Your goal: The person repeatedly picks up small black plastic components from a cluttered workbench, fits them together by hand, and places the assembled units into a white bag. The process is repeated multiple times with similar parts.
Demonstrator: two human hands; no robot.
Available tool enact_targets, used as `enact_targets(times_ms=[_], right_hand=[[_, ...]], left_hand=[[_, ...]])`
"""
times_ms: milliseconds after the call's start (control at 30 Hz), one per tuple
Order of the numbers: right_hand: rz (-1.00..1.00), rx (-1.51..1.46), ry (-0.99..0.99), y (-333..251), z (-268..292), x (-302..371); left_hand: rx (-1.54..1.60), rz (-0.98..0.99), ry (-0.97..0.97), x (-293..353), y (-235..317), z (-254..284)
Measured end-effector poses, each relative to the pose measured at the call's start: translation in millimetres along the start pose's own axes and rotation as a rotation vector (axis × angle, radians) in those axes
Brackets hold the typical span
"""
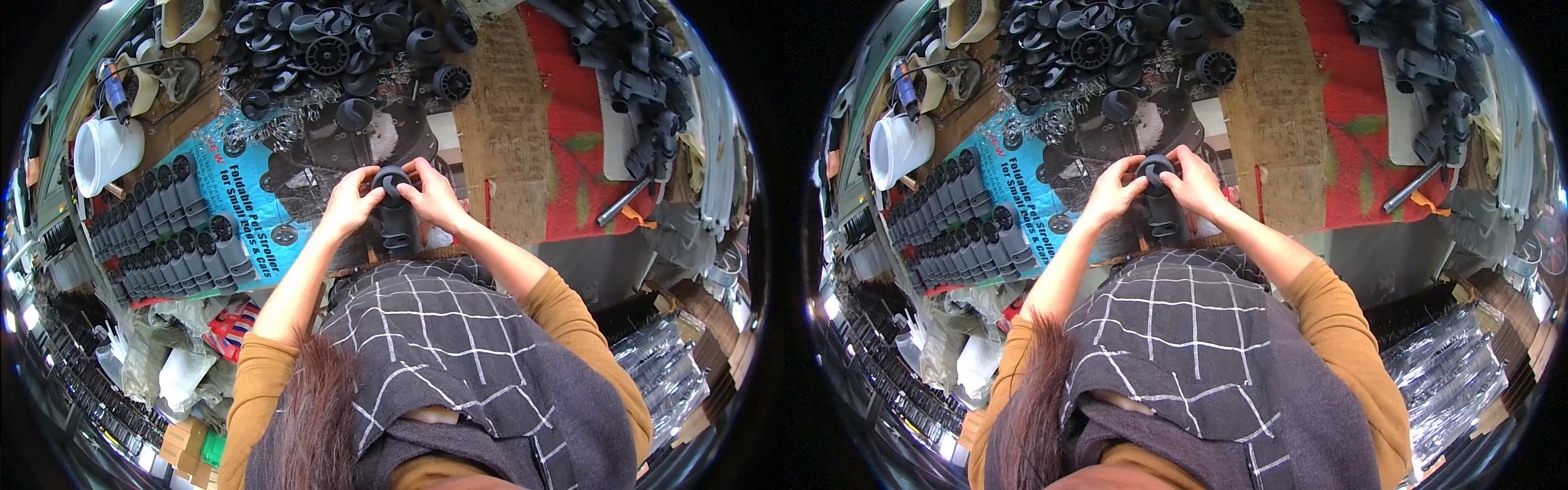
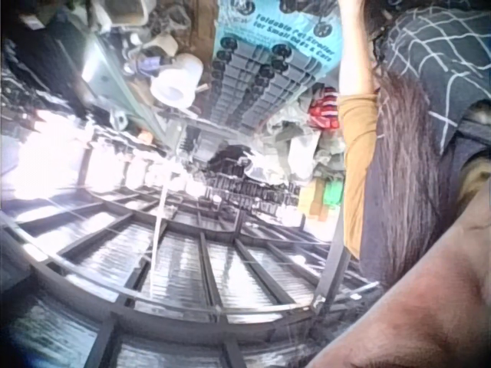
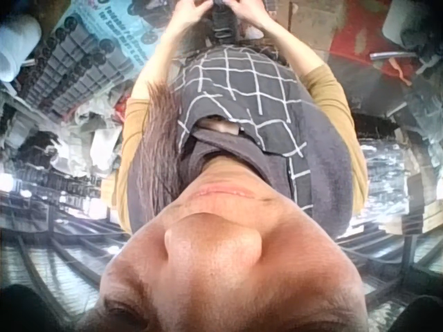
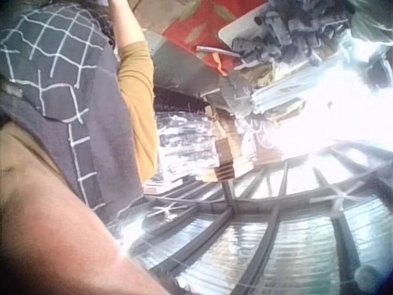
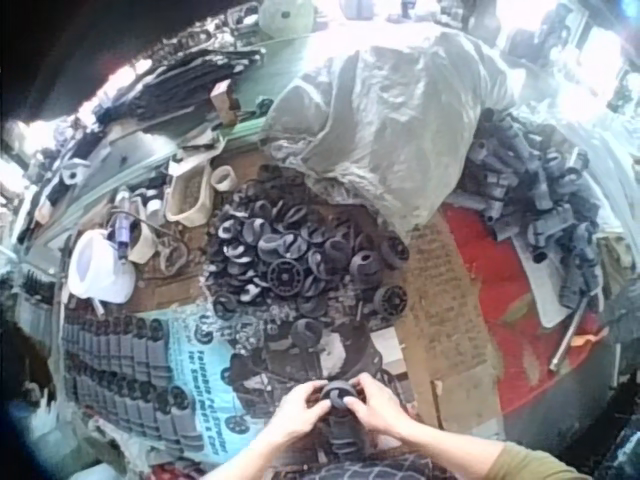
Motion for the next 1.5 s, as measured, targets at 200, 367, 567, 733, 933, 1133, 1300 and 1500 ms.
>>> enact_targets(times_ms=[200,367,567,733,933,1133,1300,1500], right_hand=[[-0.022,0.070,0.025,2.7,1.5,-2.5],[-0.023,0.147,0.050,-6.2,2.3,-8.3],[0.171,0.312,0.022,-36.6,4.8,34.0],[0.066,-0.380,-0.070,-65.3,2.0,62.9],[0.190,-0.408,-0.118,-91.3,8.7,76.9],[0.226,-0.305,-0.054,-87.7,12.3,82.5],[0.398,-0.200,0.179,-105.3,37.7,75.3],[0.868,0.302,0.453,-130.2,63.5,64.2]], left_hand=[[-0.218,-0.060,-0.179,-21.5,10.2,5.9],[-0.373,-0.091,-0.060,-19.9,12.6,0.7],[0.064,-0.017,0.367,-1.4,39.3,24.1],[0.313,-0.448,0.307,19.0,90.0,24.1],[0.540,-0.222,0.245,22.1,105.3,24.4],[0.842,-0.169,0.141,30.6,124.8,13.5],[0.789,-0.300,0.232,27.3,124.8,8.9],[0.655,-0.308,0.134,25.2,128.3,-14.7]])
Point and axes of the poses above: each hand's wrist, its own x-axis away from the middle knuckle, its own z-axis out of the back of the hand, y = z × x, the point moved 5 cm from there along -x, towards the middle knuckle, and after that the axes turned 4 degrees about -x, right-handed, at the moved point
